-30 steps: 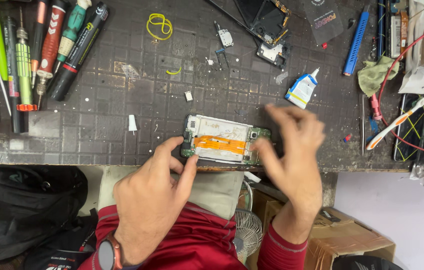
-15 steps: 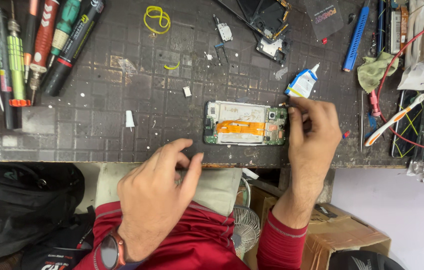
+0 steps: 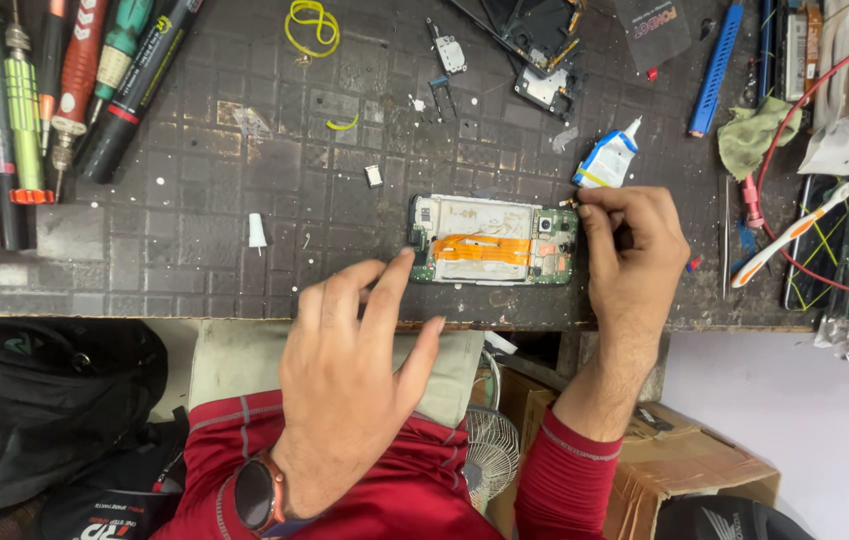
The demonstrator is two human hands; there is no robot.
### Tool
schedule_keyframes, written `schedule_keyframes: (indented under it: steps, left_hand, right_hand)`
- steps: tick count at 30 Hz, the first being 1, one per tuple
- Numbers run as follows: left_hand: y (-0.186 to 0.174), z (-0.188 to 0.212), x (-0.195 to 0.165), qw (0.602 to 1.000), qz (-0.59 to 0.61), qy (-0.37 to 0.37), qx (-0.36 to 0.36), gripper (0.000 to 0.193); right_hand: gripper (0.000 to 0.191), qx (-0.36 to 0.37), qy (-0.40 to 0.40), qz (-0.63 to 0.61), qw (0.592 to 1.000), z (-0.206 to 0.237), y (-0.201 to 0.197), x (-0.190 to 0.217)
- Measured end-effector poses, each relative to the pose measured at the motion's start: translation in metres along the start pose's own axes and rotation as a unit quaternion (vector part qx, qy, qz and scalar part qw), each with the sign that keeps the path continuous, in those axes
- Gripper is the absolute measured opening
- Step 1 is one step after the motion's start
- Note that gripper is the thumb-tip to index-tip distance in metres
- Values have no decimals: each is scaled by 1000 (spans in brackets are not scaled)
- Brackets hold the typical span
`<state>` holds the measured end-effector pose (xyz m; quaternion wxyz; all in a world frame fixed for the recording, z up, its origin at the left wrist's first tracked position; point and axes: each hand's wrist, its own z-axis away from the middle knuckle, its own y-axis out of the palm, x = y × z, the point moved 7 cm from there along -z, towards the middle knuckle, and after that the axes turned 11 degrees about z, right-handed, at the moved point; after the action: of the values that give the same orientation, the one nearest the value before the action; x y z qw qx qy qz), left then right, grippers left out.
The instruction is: The person applies adhesive to an orange ribbon cable and places it onto a disassembled phone chassis. They then use tweezers to position the cable and attach a small circuit board to the chassis.
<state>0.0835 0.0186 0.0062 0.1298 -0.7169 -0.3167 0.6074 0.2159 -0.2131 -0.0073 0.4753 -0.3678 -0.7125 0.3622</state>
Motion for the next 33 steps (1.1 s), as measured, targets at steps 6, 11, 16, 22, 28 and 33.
schedule_keyframes:
  steps: [6,11,16,22,28,33]
  left_hand:
    - [6,-5,-2,998,-60,3,19,56]
    - [11,-5,0,993,-107,-14,44,58]
    - [15,-5,1,985,-159,-6,66,59]
    - [19,-4,-2,949,-297,56,90,62]
    - [15,-8,-1,959,-260,76,88,66]
    - [3,-12,4,989,-125,56,60,60]
  right_hand:
    - [13,-4,17,-16,1000,2,4,-3]
    - [9,-18,0,36,999,6,5,1]
    - [10,-25,-8,44,999,8,5,4]
    - [15,-16,-27,55,998,9,3,12]
    - [11,-28,-19,51,998,7,2,13]
    - [8,-18,-10,32,999,8,6,4]
